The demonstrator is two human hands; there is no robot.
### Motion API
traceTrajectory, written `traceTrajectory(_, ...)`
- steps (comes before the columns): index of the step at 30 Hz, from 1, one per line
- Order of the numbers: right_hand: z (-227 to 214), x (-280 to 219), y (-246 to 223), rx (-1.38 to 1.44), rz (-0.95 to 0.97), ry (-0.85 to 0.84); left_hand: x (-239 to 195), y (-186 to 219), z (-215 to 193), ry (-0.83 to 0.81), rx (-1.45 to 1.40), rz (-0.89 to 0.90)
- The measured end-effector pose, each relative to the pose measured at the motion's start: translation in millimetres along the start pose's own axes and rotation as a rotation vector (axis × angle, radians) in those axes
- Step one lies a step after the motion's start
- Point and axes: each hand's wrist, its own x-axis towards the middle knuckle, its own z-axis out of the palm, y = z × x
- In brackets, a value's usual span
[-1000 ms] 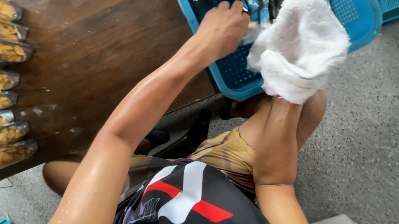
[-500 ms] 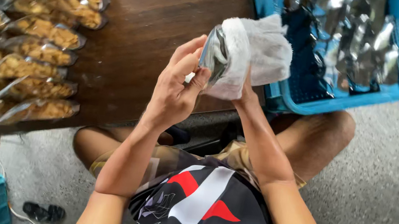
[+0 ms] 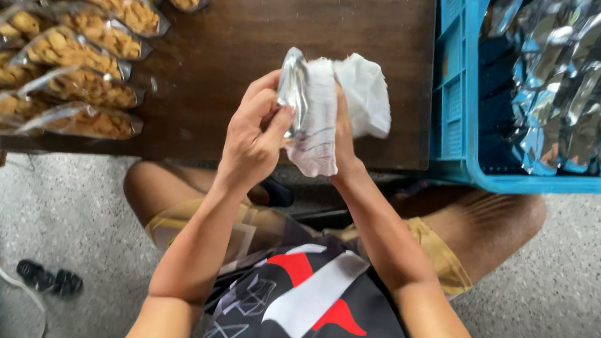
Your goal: The person sits on the floor and wipes the exterior of sealed snack packs with a white cloth. They handle the packs one at a time, wiping each surface and then placing them into a blue crate.
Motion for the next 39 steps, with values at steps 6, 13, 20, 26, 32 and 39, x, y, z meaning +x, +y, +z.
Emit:
traceTrajectory(6,-13,0,32,0.084,0.017,-0.035,-5,-3,3,-0.013,0.079,0.139)
traceTrajectory(13,-34,-20,41,0.164,0.222,-0.214,2,-27,-36,-0.170,-0.414,-0.085)
traceTrajectory(20,-42,-22,42,0.094,0.261,-0.607,21,-53,-35,-0.335,-0.453,-0.073)
traceTrajectory(26,-60,-3,39,0.154,0.565,-0.271,17,-50,-56,-0.106,0.457,-0.157)
traceTrajectory(32,-22,3,41,0.091,0.406,-0.235,9,-45,-28,-0.124,0.676,-0.001)
traceTrajectory(39,-38,2,42,-0.267,0.066,-0.390,2,-38,-39,-0.096,0.484,-0.175)
